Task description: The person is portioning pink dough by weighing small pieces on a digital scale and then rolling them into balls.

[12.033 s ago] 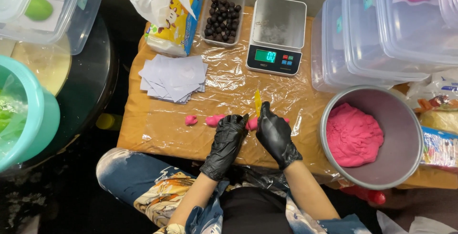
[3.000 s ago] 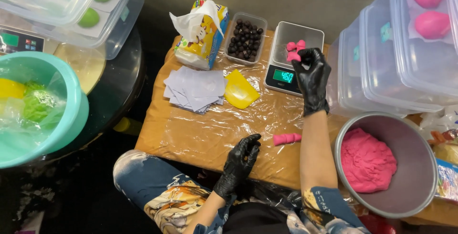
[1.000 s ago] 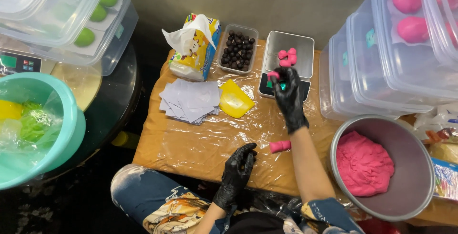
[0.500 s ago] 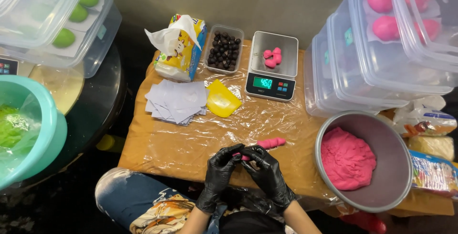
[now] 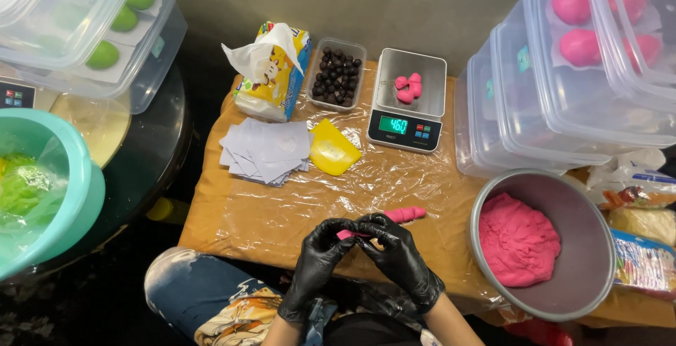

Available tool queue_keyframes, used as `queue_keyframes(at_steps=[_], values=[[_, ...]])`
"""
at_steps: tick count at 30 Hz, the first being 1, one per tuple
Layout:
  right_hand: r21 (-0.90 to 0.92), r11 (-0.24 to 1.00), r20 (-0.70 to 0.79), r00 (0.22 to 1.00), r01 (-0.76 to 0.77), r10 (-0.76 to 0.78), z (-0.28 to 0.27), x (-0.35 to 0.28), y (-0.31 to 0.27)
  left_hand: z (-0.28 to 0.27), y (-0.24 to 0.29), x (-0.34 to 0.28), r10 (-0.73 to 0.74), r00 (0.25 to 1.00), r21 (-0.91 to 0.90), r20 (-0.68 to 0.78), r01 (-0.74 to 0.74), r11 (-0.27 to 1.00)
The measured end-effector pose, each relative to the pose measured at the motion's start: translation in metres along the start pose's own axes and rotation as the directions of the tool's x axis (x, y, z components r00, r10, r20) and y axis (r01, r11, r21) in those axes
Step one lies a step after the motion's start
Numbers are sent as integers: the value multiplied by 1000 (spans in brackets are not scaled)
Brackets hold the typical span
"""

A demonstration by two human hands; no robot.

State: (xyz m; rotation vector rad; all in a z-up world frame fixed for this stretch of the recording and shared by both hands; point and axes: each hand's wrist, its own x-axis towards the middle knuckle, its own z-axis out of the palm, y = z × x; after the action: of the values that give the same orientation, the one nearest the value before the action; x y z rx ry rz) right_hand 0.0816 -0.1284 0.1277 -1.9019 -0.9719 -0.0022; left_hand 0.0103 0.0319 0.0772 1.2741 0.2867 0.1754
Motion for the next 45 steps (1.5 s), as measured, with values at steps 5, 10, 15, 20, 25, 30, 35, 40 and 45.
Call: queue_keyframes(at_steps=[5, 10, 15, 20, 25, 30, 35, 40, 45], values=[[51, 949, 46, 950, -310, 308, 7, -4, 13, -6, 14, 0, -212, 975, 186, 69, 196, 963], [366, 827, -82, 870, -427, 486, -21, 22, 29, -5, -26, 1, 118, 993, 363, 21, -117, 924], [634, 638, 41, 842, -438, 537, -57, 71, 34, -2, -55, 4, 429, 903, 533, -1, -362, 765], [-103, 980, -504, 859, -167, 94, -56, 130, 111, 2, -56, 3, 500, 866, 540, 6, -423, 727], [-268, 944, -564, 825, -195, 10, -46, 177, 180, 0, -68, 6, 557, 830, 551, 13, -471, 689], [-441, 869, -541, 839, -225, -57, -41, 180, 205, -1, -76, 7, 536, 844, 590, -24, -421, 689], [-426, 888, -717, 664, -175, -213, -51, 145, 162, 0, -66, 6, 583, 812, 536, 3, -494, 685], [-211, 955, -703, 711, -210, 1, -29, 71, 104, -1, -63, 8, 553, 833, 507, 8, -480, 716], [-89, 969, -537, 831, -229, 146, -8, 19, 80, -2, -54, 7, 577, 816, 489, 37, -518, 702]])
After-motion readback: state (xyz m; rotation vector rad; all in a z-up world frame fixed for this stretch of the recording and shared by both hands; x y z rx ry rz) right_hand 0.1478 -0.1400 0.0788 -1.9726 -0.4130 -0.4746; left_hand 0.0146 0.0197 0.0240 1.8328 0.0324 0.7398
